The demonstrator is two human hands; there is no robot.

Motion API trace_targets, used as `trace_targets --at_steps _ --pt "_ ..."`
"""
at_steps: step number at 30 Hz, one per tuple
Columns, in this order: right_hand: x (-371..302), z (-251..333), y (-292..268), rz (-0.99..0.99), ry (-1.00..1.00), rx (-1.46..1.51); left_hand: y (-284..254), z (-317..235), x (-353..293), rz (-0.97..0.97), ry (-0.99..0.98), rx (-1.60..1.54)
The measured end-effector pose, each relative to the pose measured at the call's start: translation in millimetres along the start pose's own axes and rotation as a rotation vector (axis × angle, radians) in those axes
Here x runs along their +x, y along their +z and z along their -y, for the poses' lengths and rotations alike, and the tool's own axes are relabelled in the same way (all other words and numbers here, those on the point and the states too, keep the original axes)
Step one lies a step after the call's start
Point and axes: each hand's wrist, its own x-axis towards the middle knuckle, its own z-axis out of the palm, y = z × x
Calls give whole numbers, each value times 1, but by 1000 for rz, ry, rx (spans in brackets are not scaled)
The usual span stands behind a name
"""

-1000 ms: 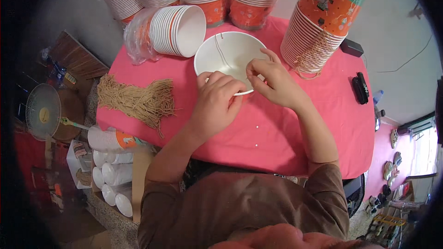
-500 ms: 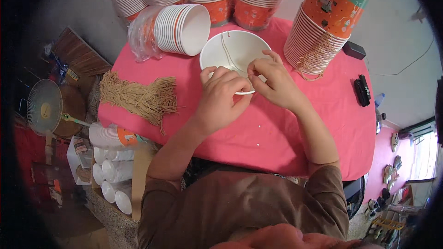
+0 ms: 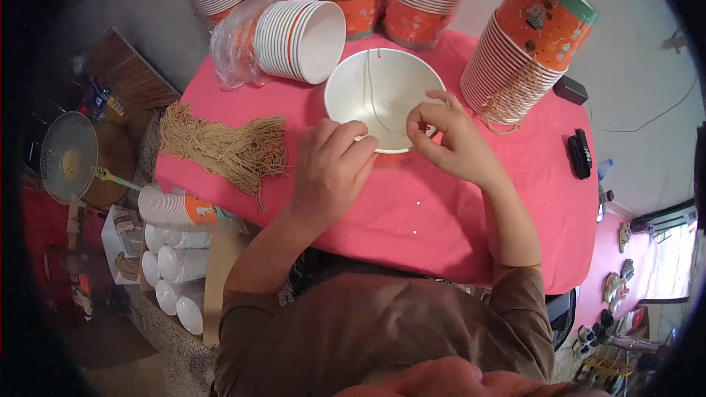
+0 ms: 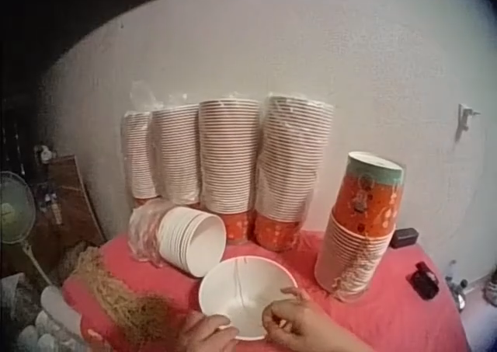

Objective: Attaching pre-cut string handles to large paper cups by threading them through holes and securing them.

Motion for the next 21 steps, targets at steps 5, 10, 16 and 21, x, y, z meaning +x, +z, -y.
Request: trace_targets --at_steps 5,10,16,21 --pt "-1 18 -6 102 -52 -81 7 5 -16 78 -90 -140" --pt "-7 32 -6 165 -145 -198 10 9 -28 15 110 -109" --pt "-8 46 -7 171 -152 -268 12 15 -30 -73 284 69" --pt "-8 46 -8 151 -178 -255 10 14 -28 -79 301 86"
